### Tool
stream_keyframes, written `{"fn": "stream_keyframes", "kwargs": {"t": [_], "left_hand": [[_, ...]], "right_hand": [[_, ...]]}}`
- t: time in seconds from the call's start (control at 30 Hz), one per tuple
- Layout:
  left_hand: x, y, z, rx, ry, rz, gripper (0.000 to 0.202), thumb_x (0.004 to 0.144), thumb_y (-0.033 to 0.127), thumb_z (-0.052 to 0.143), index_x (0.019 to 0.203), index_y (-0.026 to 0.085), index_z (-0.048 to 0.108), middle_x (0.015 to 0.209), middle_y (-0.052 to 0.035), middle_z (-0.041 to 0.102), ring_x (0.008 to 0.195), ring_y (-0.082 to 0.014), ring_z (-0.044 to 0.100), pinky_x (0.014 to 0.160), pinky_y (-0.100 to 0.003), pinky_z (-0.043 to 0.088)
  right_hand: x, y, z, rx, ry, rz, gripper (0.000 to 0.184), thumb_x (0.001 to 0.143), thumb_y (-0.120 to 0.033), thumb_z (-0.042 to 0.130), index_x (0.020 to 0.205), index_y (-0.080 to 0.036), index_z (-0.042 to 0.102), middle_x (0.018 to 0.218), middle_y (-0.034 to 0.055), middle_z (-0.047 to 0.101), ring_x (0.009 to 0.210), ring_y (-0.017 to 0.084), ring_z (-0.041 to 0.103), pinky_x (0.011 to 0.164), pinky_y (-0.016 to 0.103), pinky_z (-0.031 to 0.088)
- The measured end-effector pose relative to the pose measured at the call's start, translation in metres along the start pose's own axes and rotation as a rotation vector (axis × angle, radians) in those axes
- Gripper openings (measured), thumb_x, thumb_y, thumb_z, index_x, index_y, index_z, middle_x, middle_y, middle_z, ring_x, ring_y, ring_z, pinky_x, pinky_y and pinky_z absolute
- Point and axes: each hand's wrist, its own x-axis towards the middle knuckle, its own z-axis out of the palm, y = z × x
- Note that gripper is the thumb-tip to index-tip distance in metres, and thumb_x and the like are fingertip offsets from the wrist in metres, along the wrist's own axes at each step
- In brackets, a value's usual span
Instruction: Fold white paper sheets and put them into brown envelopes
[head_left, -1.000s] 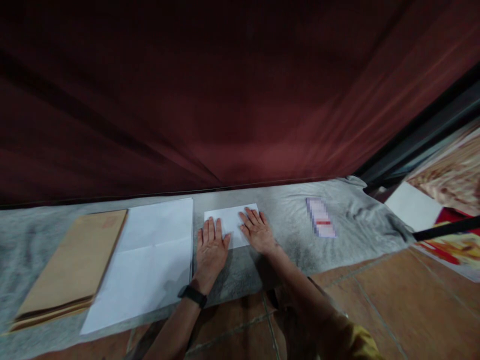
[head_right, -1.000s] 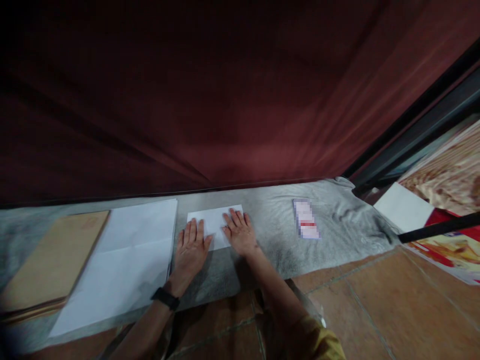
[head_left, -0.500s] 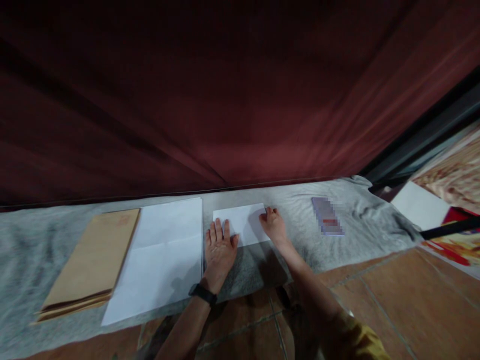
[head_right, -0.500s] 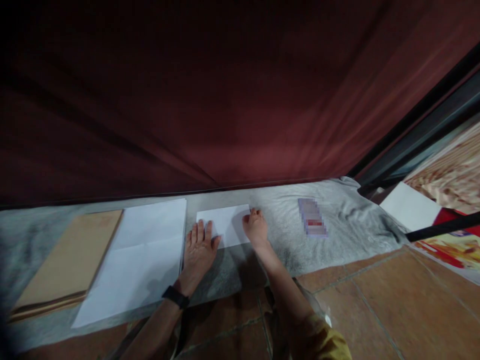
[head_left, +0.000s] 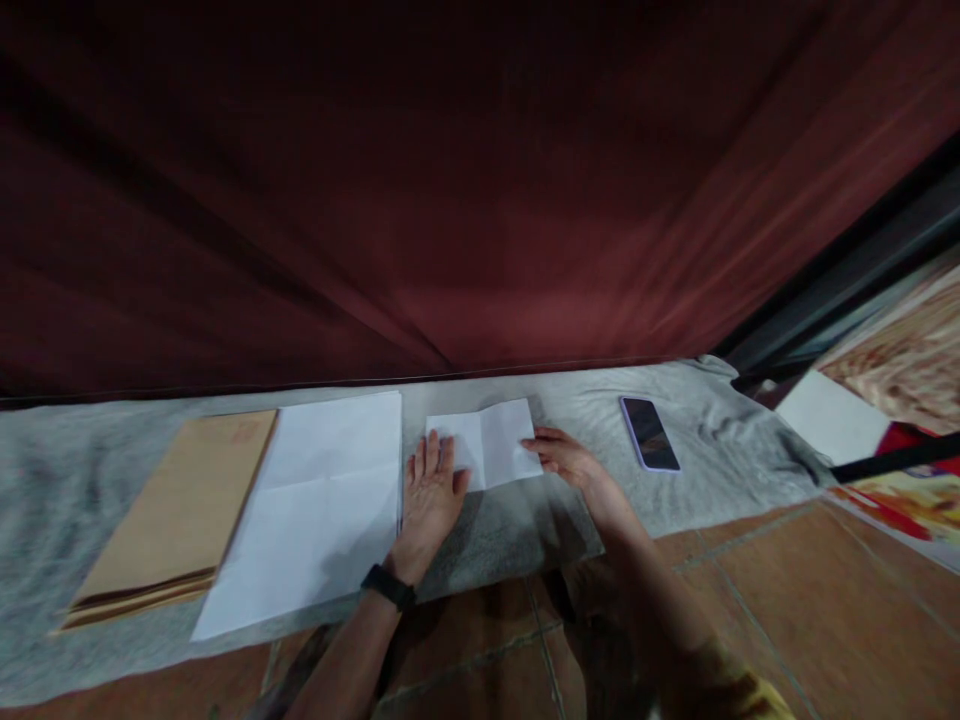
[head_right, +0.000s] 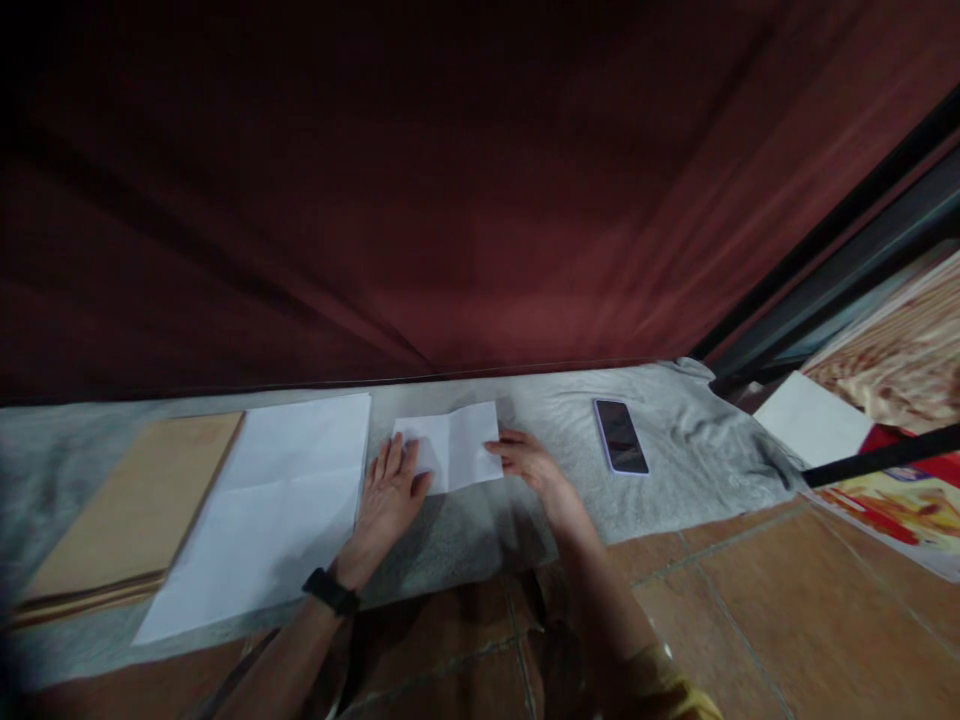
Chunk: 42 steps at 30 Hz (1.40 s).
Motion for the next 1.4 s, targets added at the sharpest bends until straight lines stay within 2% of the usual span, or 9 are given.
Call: {"fn": "stream_keyframes", "kwargs": {"t": [0.27,0.4,0.57,0.8,0.9,1.0,1.1,1.27,1.4], "left_hand": [[0.014,0.003,-0.019,-0.527,0.228,-0.184,0.062,0.099,0.047,0.046,0.152,0.015,0.041,0.162,-0.0166,0.036,0.149,-0.0288,0.035,0.121,-0.048,0.035],[0.013,0.013,-0.014,-1.049,-0.028,-0.488,0.067,0.096,0.052,0.050,0.151,0.014,0.040,0.132,-0.0193,0.066,0.114,-0.0267,0.069,0.097,-0.044,0.056],[0.011,0.017,-0.012,-1.365,-0.237,-0.594,0.067,0.085,0.058,0.060,0.136,0.014,0.056,0.105,-0.0129,0.076,0.087,-0.0219,0.074,0.074,-0.034,0.060],[0.003,-0.001,-0.016,-1.150,-0.214,-0.608,0.071,0.068,0.029,0.068,0.137,0.016,0.056,0.075,0.0025,0.066,0.063,-0.0140,0.064,0.055,-0.024,0.048],[-0.005,-0.003,-0.020,-1.133,-0.279,-0.579,0.070,0.070,0.032,0.066,0.137,0.017,0.055,0.071,0.0040,0.064,0.059,-0.0129,0.060,0.053,-0.023,0.044],[-0.011,-0.002,-0.023,-1.077,-0.280,-0.562,0.073,0.070,0.030,0.065,0.140,0.016,0.052,0.068,0.0043,0.063,0.057,-0.0137,0.058,0.054,-0.024,0.042],[-0.015,-0.005,-0.023,-1.016,-0.310,-0.517,0.073,0.070,0.026,0.063,0.141,0.015,0.052,0.066,0.0039,0.063,0.058,-0.0158,0.059,0.056,-0.025,0.043],[-0.025,-0.011,-0.022,-0.950,-0.368,-0.481,0.074,0.075,0.023,0.057,0.147,0.014,0.044,0.073,0.0022,0.067,0.064,-0.0168,0.063,0.062,-0.028,0.049],[-0.032,-0.008,-0.027,-0.791,-0.411,-0.397,0.073,0.081,0.018,0.049,0.152,0.009,0.034,0.074,0.0003,0.068,0.066,-0.0180,0.065,0.064,-0.030,0.051]], "right_hand": [[-0.017,-0.009,0.031,0.396,0.000,-0.081,0.012,0.084,-0.023,0.069,0.093,-0.022,0.061,0.089,0.0031,0.076,0.093,0.022,0.074,0.080,0.034,0.061],[-0.026,0.013,0.051,0.566,-0.024,0.116,0.010,0.085,-0.010,0.063,0.091,-0.018,0.063,0.085,0.0026,0.077,0.083,0.015,0.075,0.086,0.028,0.059],[-0.042,0.051,0.071,0.547,-0.138,0.208,0.009,0.086,-0.018,0.068,0.095,-0.017,0.065,0.090,0.0026,0.077,0.083,0.014,0.075,0.088,0.027,0.058],[-0.078,0.029,0.061,0.182,-0.962,0.490,0.046,0.094,-0.051,0.058,0.118,-0.012,0.065,0.122,0.0195,0.071,0.102,0.023,0.073,0.088,0.038,0.057],[-0.076,0.006,0.043,0.106,-0.931,0.261,0.050,0.088,-0.054,0.066,0.118,-0.014,0.065,0.128,0.0199,0.068,0.107,0.025,0.071,0.091,0.040,0.055],[-0.058,-0.004,0.029,0.009,-0.578,-0.114,0.046,0.092,-0.056,0.061,0.118,-0.019,0.066,0.128,0.0142,0.069,0.108,0.023,0.069,0.098,0.041,0.053],[-0.040,0.006,0.026,-0.473,-0.250,-0.470,0.038,0.097,-0.050,0.056,0.122,-0.024,0.068,0.130,0.0079,0.069,0.122,0.024,0.063,0.109,0.044,0.046],[-0.032,0.044,0.039,-1.288,-0.216,-0.849,0.051,0.102,-0.041,0.049,0.151,-0.028,0.045,0.160,0.0066,0.041,0.150,0.026,0.033,0.123,0.053,0.029],[-0.029,0.065,0.045,-1.520,-0.221,-0.893,0.057,0.103,-0.046,0.049,0.155,-0.028,0.038,0.164,0.0072,0.034,0.152,0.026,0.028,0.125,0.054,0.024]]}}
